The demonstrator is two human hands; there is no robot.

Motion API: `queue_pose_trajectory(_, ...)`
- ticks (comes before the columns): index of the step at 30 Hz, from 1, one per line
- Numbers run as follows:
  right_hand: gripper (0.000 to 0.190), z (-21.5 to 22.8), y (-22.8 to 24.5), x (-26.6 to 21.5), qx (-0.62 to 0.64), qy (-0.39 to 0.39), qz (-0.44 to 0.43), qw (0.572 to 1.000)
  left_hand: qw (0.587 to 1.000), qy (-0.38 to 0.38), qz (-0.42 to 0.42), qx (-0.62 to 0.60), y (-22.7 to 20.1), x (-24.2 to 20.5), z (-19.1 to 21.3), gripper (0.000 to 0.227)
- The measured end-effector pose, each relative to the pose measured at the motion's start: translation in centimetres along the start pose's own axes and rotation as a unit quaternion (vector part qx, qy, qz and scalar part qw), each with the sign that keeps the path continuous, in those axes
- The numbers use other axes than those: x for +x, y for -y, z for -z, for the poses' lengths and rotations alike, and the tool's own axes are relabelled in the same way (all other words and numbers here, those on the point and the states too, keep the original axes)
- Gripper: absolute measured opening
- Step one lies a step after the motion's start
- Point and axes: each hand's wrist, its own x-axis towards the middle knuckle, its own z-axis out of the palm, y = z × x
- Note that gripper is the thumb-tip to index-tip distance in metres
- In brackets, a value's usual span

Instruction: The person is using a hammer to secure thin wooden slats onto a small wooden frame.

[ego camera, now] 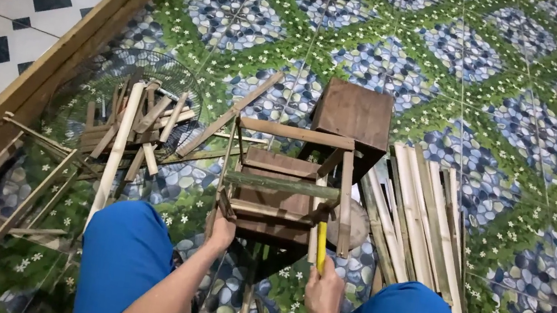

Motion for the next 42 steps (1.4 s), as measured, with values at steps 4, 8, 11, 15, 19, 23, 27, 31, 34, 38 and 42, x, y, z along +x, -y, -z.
queue_pose_trajectory(4,0.031,0.0,0.1,0.3,-0.012,0.004,-0.005,1.0,1.0,0.02,0.014,-0.012,0.0,-0.3,0.1,0.027)
queue_pose_trajectory(8,0.043,1.2,1.8,-0.2,0.022,0.027,-0.032,0.999,1.0,0.017,-0.004,0.007,0.8,0.4,-1.2,0.024)
queue_pose_trajectory(11,0.035,0.7,1.0,-0.1,0.012,0.044,-0.036,0.998,0.999,0.0,-0.008,0.052,4.4,1.3,-5.3,0.038)
queue_pose_trajectory(15,0.035,-0.4,-0.4,0.5,0.003,0.014,-0.019,1.0,0.992,-0.109,-0.067,-0.014,5.3,2.6,-7.1,0.021)
queue_pose_trajectory(19,0.036,-0.8,-1.1,1.4,-0.023,0.046,-0.05,0.997,0.999,-0.025,-0.003,-0.02,1.7,1.1,-3.5,0.027)
queue_pose_trajectory(23,0.042,-1.3,-2.2,1.9,-0.007,0.043,-0.04,0.998,0.996,0.052,-0.067,-0.004,-1.1,-0.3,2.2,0.038)
queue_pose_trajectory(27,0.041,-0.9,-2.0,1.8,-0.037,0.088,-0.076,0.993,0.985,0.08,-0.152,0.025,5.3,2.7,2.0,0.044)
queue_pose_trajectory(31,0.047,-0.5,-1.0,1.0,-0.097,0.154,-0.092,0.979,0.991,0.105,0.055,-0.066,-6.4,-0.9,16.7,0.049)
queue_pose_trajectory(34,0.04,-1.8,-2.1,0.5,-0.13,0.174,-0.075,0.973,0.975,0.03,0.078,-0.204,-12.0,-3.2,22.1,0.04)
queue_pose_trajectory(38,0.021,-2.0,-2.1,-0.2,0.135,0.206,-0.133,0.96,0.959,0.095,0.082,-0.255,-15.4,-5.4,23.8,0.038)
queue_pose_trajectory(42,0.022,-3.8,-4.8,0.9,0.191,0.23,-0.118,0.947,0.929,0.088,0.035,-0.358,-13.6,-4.2,20.1,0.029)
